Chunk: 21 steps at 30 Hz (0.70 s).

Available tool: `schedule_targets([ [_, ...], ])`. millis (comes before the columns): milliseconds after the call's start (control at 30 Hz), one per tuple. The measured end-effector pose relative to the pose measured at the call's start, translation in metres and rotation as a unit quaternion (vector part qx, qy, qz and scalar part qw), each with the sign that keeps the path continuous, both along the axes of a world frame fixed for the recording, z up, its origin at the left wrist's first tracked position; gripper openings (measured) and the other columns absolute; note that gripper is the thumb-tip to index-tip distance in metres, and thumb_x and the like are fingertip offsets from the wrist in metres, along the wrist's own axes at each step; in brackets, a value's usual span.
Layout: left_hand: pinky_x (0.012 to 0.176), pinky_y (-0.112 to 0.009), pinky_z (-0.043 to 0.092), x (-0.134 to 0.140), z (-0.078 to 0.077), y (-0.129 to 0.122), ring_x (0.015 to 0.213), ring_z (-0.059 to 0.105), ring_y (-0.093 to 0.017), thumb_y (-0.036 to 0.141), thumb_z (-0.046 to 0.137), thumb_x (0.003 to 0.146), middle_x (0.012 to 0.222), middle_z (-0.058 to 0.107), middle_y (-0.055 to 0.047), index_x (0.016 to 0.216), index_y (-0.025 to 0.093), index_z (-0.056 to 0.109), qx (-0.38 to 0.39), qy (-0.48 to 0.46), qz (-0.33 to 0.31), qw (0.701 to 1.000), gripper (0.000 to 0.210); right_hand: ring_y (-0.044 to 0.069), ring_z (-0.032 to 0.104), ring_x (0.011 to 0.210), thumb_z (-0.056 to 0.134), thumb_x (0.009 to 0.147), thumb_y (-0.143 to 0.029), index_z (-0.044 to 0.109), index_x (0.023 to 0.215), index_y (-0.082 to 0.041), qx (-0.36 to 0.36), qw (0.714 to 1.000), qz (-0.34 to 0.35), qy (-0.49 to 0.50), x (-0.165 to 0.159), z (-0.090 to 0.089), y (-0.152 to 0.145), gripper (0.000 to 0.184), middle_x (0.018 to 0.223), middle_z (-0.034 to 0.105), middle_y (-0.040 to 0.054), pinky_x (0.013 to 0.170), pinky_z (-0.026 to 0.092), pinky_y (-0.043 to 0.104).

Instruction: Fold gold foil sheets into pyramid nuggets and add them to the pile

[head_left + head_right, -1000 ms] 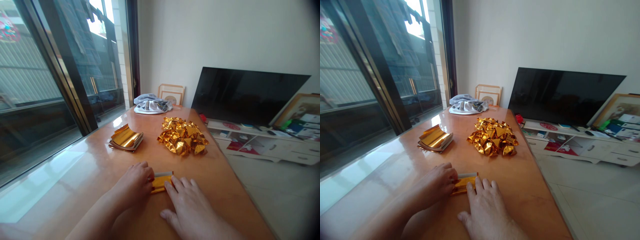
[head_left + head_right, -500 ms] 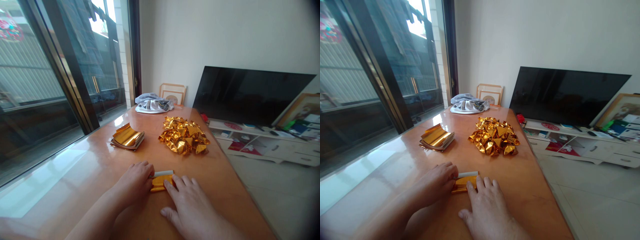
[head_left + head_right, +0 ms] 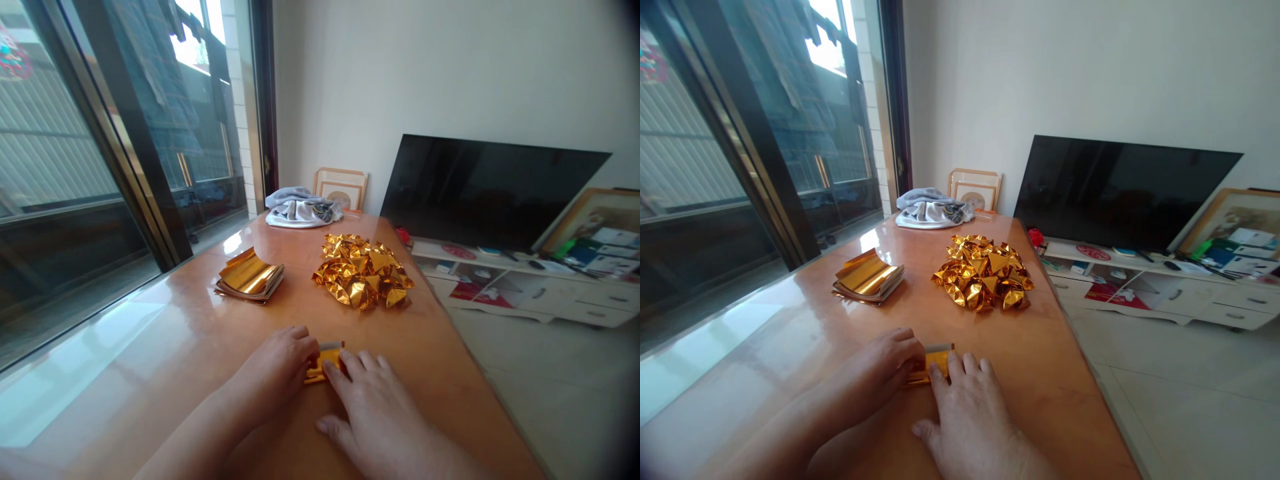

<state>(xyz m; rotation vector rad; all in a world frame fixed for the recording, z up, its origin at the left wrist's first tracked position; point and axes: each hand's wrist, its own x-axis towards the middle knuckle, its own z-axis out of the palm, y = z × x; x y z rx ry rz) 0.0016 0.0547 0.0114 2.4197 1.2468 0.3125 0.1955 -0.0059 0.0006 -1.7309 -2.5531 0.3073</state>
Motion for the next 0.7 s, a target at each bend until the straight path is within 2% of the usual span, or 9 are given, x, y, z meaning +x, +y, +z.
schedule_targets([
  [100, 0.08, -0.027, 0.045, 0.005, -0.002, -0.003, 0.089, 0.06, -0.018, 0.015, 0.043, 0.094, 0.095, 0.062, -0.005, 0.095, 0.022, 0.069, -0.024, -0.02, -0.031, 0.999, 0.027, 0.039, 0.047, 0.128, 0.059, 0.089, -0.059, 0.053, 0.145, -0.025, 0.004, 1.0, 0.001, 0.003, 0.0, 0.0, 0.0, 0.066, 0.144, 0.054, 0.0164, 0.109, 0.032, 0.056],
  [267, 0.079, -0.025, 0.046, 0.006, -0.011, -0.002, 0.09, 0.061, -0.018, 0.015, 0.044, 0.092, 0.095, 0.062, -0.005, 0.094, 0.023, 0.07, -0.033, -0.032, -0.019, 0.999, 0.027, 0.039, 0.046, 0.13, 0.06, 0.089, -0.059, 0.051, 0.147, -0.025, 0.003, 1.0, 0.001, 0.007, 0.0, 0.0, 0.0, 0.068, 0.147, 0.052, 0.0159, 0.111, 0.03, 0.056],
  [433, 0.076, -0.024, 0.045, 0.005, -0.012, 0.0, 0.085, 0.061, -0.016, 0.013, 0.045, 0.09, 0.096, 0.062, -0.004, 0.096, 0.023, 0.07, -0.041, -0.041, -0.024, 0.998, 0.027, 0.039, 0.044, 0.133, 0.058, 0.09, -0.058, 0.048, 0.149, -0.025, -0.013, 1.0, 0.001, 0.008, 0.006, -0.002, 0.001, 0.069, 0.151, 0.048, 0.0143, 0.114, 0.026, 0.057],
  [600, 0.076, -0.024, 0.045, 0.004, -0.012, 0.002, 0.087, 0.061, -0.017, 0.01, 0.046, 0.086, 0.096, 0.062, -0.004, 0.089, 0.022, 0.07, -0.041, -0.032, -0.029, 0.998, 0.028, 0.04, 0.04, 0.138, 0.058, 0.089, -0.054, 0.044, 0.152, -0.022, -0.044, 0.999, -0.006, 0.004, 0.014, 0.007, 0.003, 0.072, 0.155, 0.045, 0.0143, 0.116, 0.023, 0.058],
  [700, 0.076, -0.025, 0.045, 0.003, -0.013, 0.004, 0.084, 0.06, -0.016, 0.012, 0.045, 0.088, 0.096, 0.061, -0.004, 0.09, 0.023, 0.071, -0.041, -0.044, -0.038, 0.998, 0.028, 0.039, 0.037, 0.141, 0.057, 0.089, -0.056, 0.042, 0.153, -0.021, -0.061, 0.998, 0.0, 0.002, 0.015, 0.011, 0.002, 0.075, 0.157, 0.042, 0.0138, 0.118, 0.02, 0.059],
])
